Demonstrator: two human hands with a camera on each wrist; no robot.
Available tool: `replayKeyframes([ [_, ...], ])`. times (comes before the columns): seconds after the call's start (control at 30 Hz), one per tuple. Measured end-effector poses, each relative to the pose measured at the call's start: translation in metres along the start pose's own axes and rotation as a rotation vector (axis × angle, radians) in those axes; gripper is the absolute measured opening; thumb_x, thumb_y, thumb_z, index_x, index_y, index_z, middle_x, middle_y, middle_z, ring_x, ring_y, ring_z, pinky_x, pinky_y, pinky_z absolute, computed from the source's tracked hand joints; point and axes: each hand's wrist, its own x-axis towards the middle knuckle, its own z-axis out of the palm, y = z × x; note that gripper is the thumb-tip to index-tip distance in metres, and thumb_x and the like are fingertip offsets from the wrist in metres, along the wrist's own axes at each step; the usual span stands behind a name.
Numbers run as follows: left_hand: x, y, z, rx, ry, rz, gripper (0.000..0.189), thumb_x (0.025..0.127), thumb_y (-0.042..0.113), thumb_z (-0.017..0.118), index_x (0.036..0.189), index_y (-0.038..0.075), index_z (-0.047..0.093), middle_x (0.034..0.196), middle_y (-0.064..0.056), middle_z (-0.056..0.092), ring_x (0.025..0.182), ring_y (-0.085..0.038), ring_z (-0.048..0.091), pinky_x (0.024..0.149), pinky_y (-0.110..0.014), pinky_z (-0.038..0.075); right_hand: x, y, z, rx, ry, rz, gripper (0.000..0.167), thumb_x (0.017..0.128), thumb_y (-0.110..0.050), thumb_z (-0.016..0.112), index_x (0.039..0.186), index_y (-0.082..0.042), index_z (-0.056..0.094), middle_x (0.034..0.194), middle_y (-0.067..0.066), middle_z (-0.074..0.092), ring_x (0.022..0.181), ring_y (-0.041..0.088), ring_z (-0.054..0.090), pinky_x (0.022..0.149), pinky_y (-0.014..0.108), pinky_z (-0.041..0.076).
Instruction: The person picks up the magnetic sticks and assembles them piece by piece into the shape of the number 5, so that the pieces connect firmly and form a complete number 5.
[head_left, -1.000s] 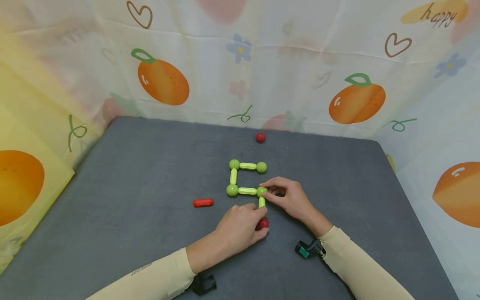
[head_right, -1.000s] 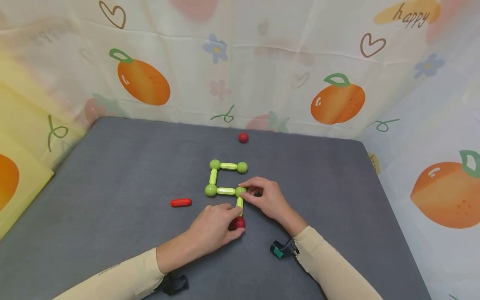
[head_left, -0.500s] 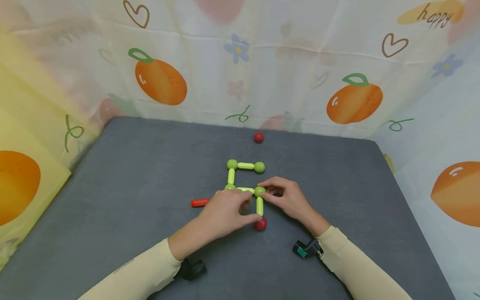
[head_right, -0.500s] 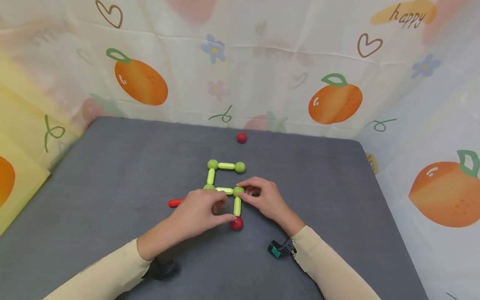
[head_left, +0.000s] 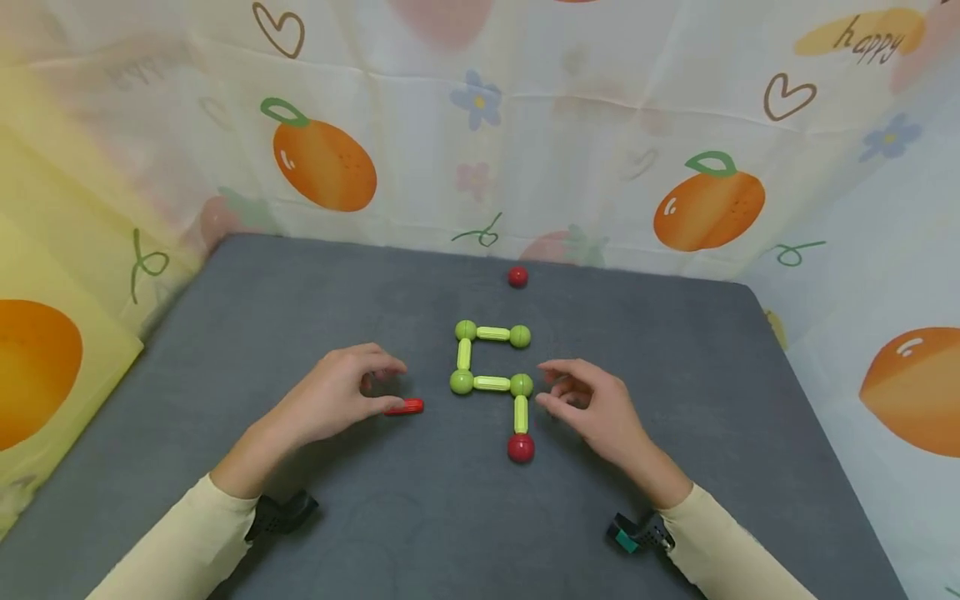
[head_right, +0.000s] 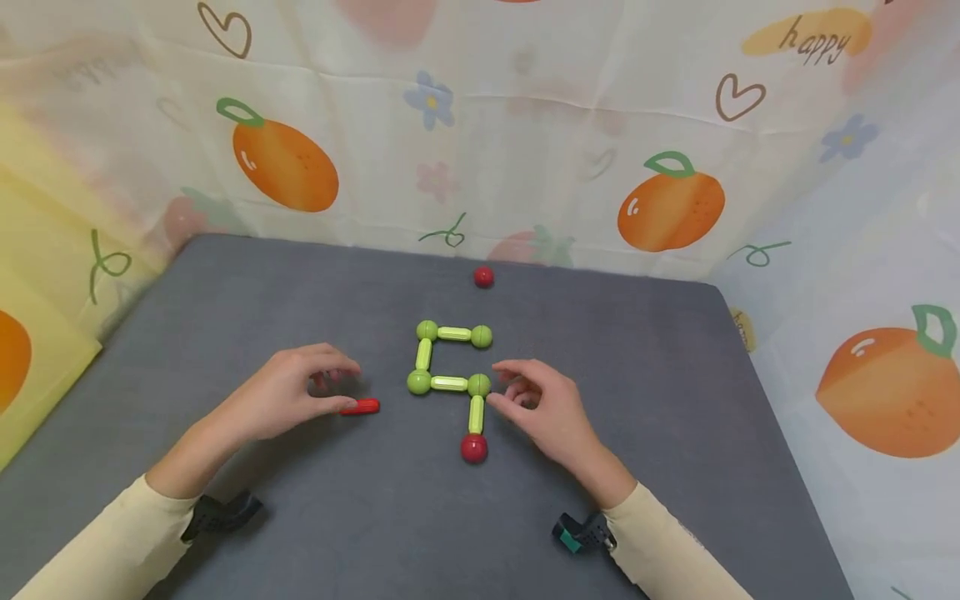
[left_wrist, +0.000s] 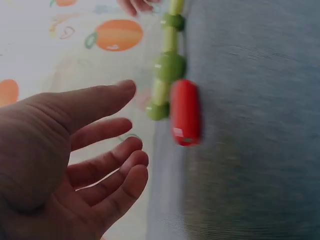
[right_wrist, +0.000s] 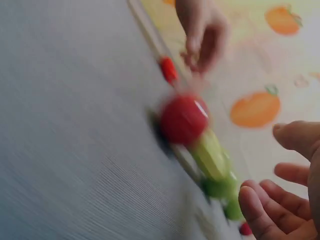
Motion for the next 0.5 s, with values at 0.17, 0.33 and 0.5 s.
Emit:
replayKeyframes([
  [0.17, 0.000, -0.010, 0.013, 0.019, -0.027, 0.005, 0.028, 0.089, 0.018, 0.093, 0.114, 0.013, 0.082, 0.100, 0.005, 0.070, 0.084, -0.012, 0.062, 0.075, -0.035, 0.054, -0.028, -0.009, 0.018, 0.052, -0.003, -0.056, 0.040, 0.092, -0.013, 0.090, 0.130, -0.008, 0.076, 0.107, 0.008, 0.072, 0.085, 0.015, 0.070, 0.074, 0.030, 0.062],
  [0.33, 0.003, -0.010, 0.018, 0.001, -0.042, -0.007, 0.022, 0.087, 0.012, 0.094, 0.106, 0.015, 0.083, 0.091, 0.009, 0.068, 0.079, -0.010, 0.061, 0.072, -0.034, 0.053, -0.039, -0.008, 0.031, 0.031, -0.037, -0.044, 0.041, 0.087, -0.015, 0.094, 0.125, -0.014, 0.079, 0.108, -0.002, 0.070, 0.083, 0.013, 0.067, 0.072, 0.029, 0.061],
  [0.5, 0.002, -0.011, 0.024, -0.019, -0.064, -0.010, 0.018, 0.088, 0.007, 0.092, 0.100, 0.017, 0.083, 0.087, 0.012, 0.066, 0.075, -0.007, 0.060, 0.070, -0.032, 0.053, -0.044, -0.002, 0.035, -0.043, -0.063, -0.114, 0.040, 0.086, -0.012, 0.096, 0.122, -0.023, 0.081, 0.113, -0.011, 0.068, 0.084, 0.010, 0.064, 0.072, 0.028, 0.059],
])
